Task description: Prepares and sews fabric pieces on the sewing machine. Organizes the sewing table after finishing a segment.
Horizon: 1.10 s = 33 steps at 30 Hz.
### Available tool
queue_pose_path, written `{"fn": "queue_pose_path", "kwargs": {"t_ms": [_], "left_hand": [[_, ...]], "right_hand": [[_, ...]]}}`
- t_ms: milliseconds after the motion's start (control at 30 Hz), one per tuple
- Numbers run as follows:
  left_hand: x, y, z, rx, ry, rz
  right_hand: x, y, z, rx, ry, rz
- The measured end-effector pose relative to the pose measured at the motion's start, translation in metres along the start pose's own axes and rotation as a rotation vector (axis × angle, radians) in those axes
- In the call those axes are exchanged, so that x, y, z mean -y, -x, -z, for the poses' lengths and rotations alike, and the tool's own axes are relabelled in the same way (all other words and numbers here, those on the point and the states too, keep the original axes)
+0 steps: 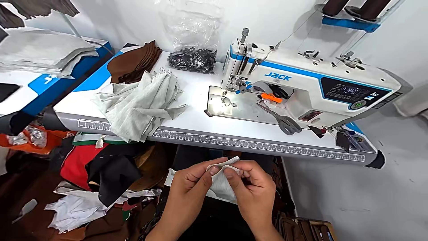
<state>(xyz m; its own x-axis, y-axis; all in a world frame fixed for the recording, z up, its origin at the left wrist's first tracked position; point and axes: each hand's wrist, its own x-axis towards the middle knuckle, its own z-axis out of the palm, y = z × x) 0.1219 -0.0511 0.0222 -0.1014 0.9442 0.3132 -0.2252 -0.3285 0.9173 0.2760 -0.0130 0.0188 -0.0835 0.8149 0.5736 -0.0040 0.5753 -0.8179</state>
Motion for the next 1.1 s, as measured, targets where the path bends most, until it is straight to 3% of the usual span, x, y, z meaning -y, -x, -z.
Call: {"fn": "queue_pose_path", "kwargs": {"t_ms": [433,633,833,1100], "left_hand": [[-0.004,0.002,-0.002,0.067,0.114,0.008],[-0.007,-0.007,0.001,-0.029,-0.008,0.052],[-0.019,-0.018,0.009,0.057,-0.049,0.099],[-0.023,-0.024,0.014,0.098,-0.228,-0.053]], "right_hand": [[0.000,-0.003,0.002,-0.034,0.097,0.036],[-0.006,-0.009,0.012,-0.040,0.145,-0.021],[-0.017,-0.017,0.025,0.316,-0.312,-0.262],[-0.011,-0.027,0.012,0.278,-0.198,-0.108]]}}
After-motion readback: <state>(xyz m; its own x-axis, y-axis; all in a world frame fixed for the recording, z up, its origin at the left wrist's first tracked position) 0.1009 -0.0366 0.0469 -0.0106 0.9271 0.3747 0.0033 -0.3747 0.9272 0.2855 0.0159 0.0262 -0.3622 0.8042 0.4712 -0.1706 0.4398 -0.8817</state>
